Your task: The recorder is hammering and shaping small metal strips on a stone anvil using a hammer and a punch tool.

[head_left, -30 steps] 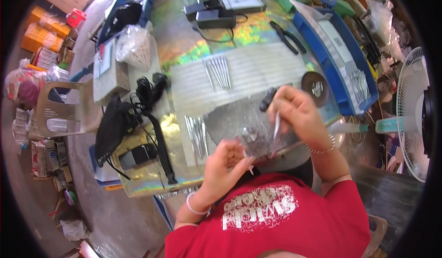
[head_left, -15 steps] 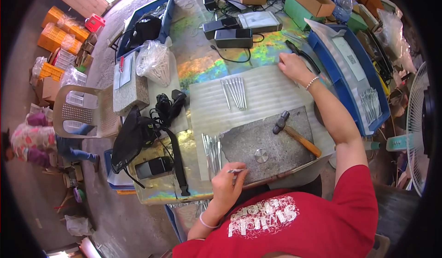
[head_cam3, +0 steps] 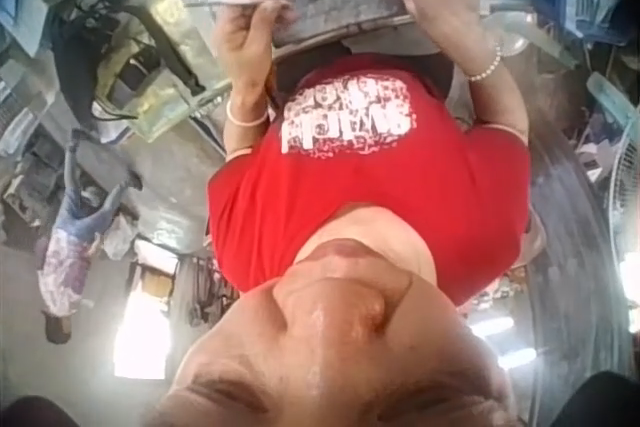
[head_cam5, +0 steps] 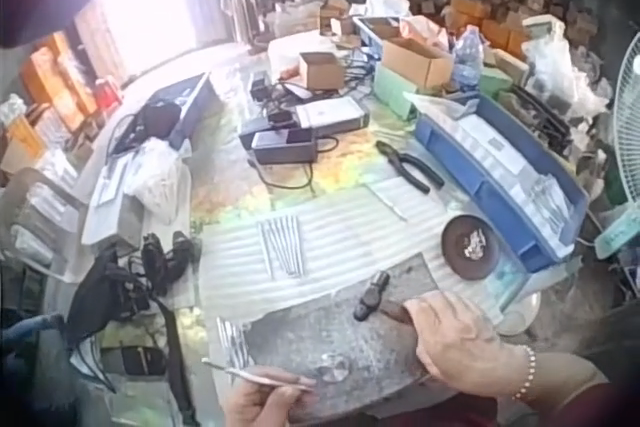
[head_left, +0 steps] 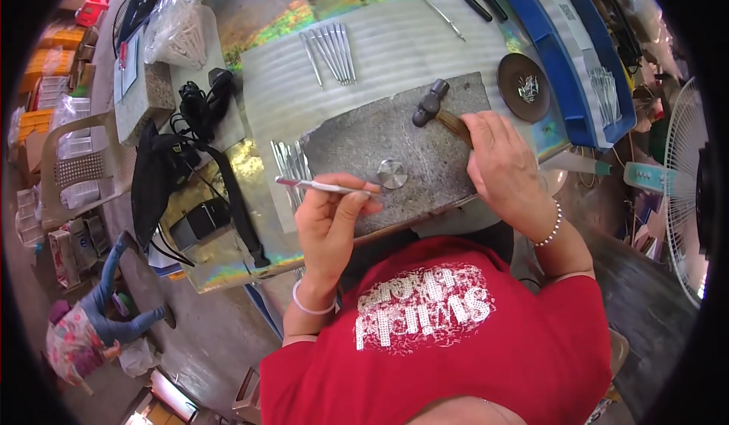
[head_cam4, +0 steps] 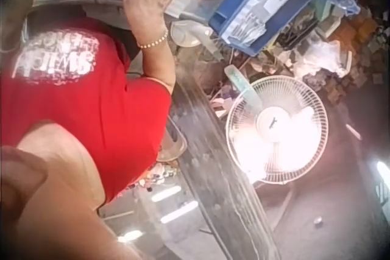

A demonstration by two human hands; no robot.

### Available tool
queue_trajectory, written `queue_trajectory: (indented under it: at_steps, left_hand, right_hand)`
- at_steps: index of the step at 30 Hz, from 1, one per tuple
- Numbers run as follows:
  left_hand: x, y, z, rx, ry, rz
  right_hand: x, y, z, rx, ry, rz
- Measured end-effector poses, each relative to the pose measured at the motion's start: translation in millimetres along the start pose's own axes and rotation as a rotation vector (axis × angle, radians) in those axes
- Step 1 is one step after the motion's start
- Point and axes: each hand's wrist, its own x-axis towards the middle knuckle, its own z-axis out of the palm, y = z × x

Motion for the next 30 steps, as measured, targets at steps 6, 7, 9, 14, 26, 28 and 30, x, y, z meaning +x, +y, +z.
queue_trajectory:
  at_steps: [6, 7, 9, 14, 26, 28, 30]
  left_hand:
    - [2.7, -11.6, 14.6, 0.079, -0.001, 0.042]
    - [3.0, -12.2, 14.9, 0.114, 0.000, 0.061]
    - [4.6, -13.3, 14.4, 0.148, 0.000, 0.082]
    - [7.1, -13.6, 15.8, 0.212, 0.006, 0.110]
    - [10.1, -16.2, 17.3, 0.356, 0.029, 0.183]
    - [10.0, -18.6, 16.6, 0.444, 0.001, 0.252]
    - [12.2, -15.9, 17.6, 0.611, -0.046, 0.435]
  right_hand:
    - [-3.5, -4.7, 4.6, 0.293, -0.065, 0.183]
    - [-5.4, -4.1, 5.1, 0.295, -0.066, 0.183]
    - [-10.3, -2.0, 6.3, 0.621, 0.031, 0.112]
    - [-18.2, -7.5, -2.8, 0.855, -0.031, 0.228]
    - [-21.3, -20.6, -13.5, 0.922, -0.091, 0.228]
    - [-20.8, -22.8, -12.2, 0.928, -0.096, 0.225]
    - [-19.0, -27.2, -8.5, 1.093, -0.070, 0.275]
